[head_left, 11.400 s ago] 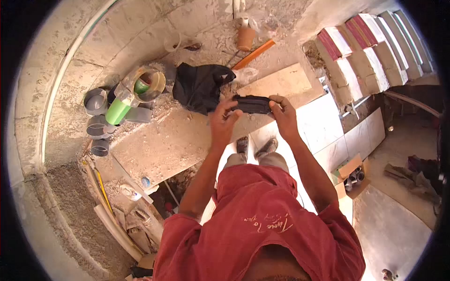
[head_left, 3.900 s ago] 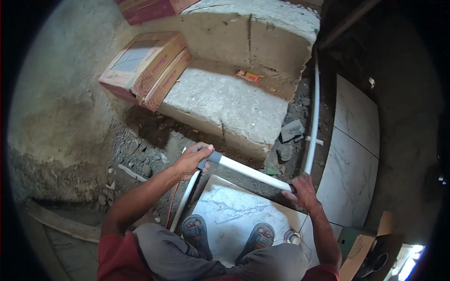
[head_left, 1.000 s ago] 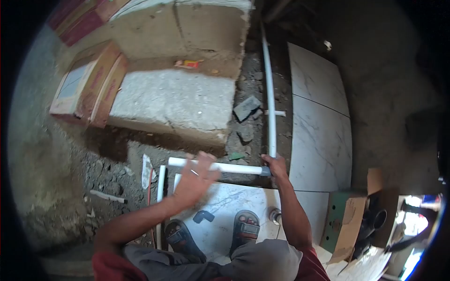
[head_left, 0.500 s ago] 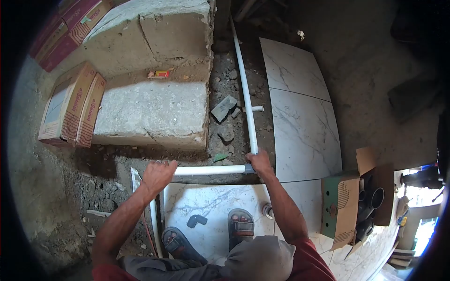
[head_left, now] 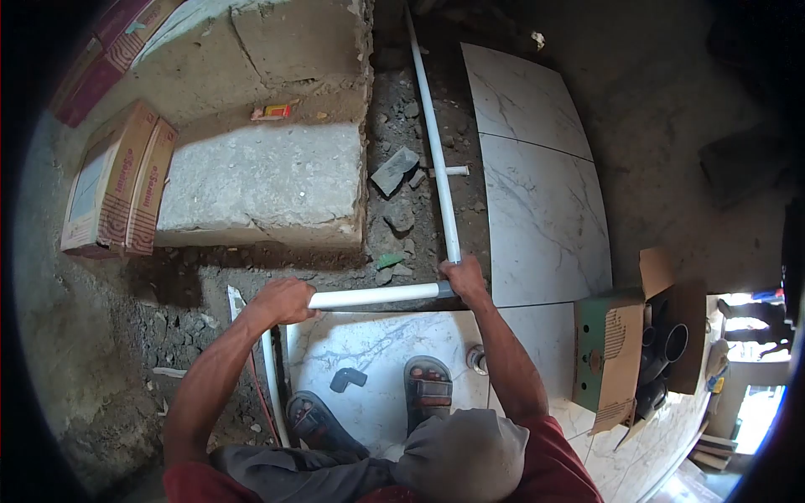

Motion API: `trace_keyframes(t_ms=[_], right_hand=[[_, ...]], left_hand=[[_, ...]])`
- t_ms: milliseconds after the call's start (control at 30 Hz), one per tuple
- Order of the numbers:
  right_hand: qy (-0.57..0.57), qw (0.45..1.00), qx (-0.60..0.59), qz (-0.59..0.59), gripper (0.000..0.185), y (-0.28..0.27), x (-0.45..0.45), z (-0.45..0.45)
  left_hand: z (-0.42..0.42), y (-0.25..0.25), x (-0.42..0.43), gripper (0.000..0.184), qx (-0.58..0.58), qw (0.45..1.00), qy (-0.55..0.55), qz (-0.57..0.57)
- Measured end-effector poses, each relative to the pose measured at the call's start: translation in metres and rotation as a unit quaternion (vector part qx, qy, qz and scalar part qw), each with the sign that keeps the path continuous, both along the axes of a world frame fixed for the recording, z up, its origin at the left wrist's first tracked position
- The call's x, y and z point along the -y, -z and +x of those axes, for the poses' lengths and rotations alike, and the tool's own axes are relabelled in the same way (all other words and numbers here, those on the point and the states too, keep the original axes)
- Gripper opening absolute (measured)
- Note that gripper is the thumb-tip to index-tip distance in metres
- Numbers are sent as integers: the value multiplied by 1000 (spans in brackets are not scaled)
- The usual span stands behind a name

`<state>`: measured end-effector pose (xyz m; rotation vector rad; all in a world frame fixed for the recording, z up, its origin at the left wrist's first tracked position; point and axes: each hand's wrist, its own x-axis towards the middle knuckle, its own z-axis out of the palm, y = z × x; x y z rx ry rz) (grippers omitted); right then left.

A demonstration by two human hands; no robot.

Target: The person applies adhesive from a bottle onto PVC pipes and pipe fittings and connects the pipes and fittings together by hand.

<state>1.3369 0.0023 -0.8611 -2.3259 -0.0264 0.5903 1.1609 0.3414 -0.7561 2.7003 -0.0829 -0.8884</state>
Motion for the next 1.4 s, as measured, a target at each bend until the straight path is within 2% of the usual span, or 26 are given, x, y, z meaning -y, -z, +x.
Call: trace_keyframes(t_ms=[67,133,233,300,333,367,433,467,500,567,600,633,700,767,833,867,967,1000,1067,1100,1167,1200,1233,1267,1367,1400], right_hand=[[-13,999,23,23,26,-3,-6,7],[-3,998,-23,51,38,-15,-6,3],[24,999,-23,36,37,-7,-9,3],[18,999,-13,26,37,-8,-8,2],[21,999,-18,24,37,-12,-9,3],[25,999,-23,22,37,-16,-9,3],[35,999,-2,24,31,-11,-12,-2],[41,999,18,26,25,-7,-13,-3],[38,999,18,26,25,-1,-8,-1],[-16,1000,6,-6,35,9,20,13],[-12,999,8,38,37,-3,38,15],[-1,997,72,35,41,-2,56,21],[-1,993,112,-44,43,-2,71,27],[-13,998,59,-23,43,12,53,29],[-14,998,-53,8,44,44,45,19],[-40,999,-6,-22,45,63,42,16],[-80,992,24,-99,48,41,18,-1],[-128,983,32,-129,46,45,17,-1],[-139,982,42,-120,41,32,19,-7],[-152,981,60,-107,36,23,18,-13],[-150,970,177,-76,28,16,16,-24],[-160,968,190,-21,27,6,11,-26],[-158,967,196,40,30,-20,2,-37],[-177,950,229,119,43,-41,-6,-48],[-317,880,331,129,65,-123,-43,-79],[-365,853,357,107,72,-136,-51,-87]], left_hand=[[-4,16,-7,24,0,1000,-11,11],[-5,16,-7,27,-10,1000,-10,21],[-4,19,1,32,14,1000,10,16],[-22,27,29,21,155,973,-21,168],[-29,24,35,9,284,944,12,166],[-27,22,33,9,284,944,14,165],[-16,14,24,10,141,978,5,155],[-11,20,16,22,125,981,-1,147],[-14,26,6,22,125,981,-4,148],[-27,40,-34,39,58,996,-72,-5],[-52,60,-79,44,2,991,-115,-67],[-66,76,-113,50,-54,979,-151,-129],[-58,27,-98,52,-209,937,-262,-95],[-49,20,-76,44,-239,915,-237,-224],[-45,24,-55,40,-203,920,-212,-259],[-43,18,-47,40,-209,919,-214,-257],[-40,-11,-23,40,-234,906,-236,-263],[-45,-9,-19,45,-85,928,-171,-319],[-47,-29,-8,59,-62,894,-170,-411],[-39,-56,-3,65,-185,844,-237,-444],[-41,-66,2,49,-170,857,-221,-434],[-43,-73,7,41,-133,863,-211,-439],[-42,-79,11,34,-93,870,-198,-442],[-40,-85,14,31,-100,865,-192,-452],[-38,-95,18,20,-99,844,-163,-501],[-36,-96,20,21,-120,789,-151,-583]])
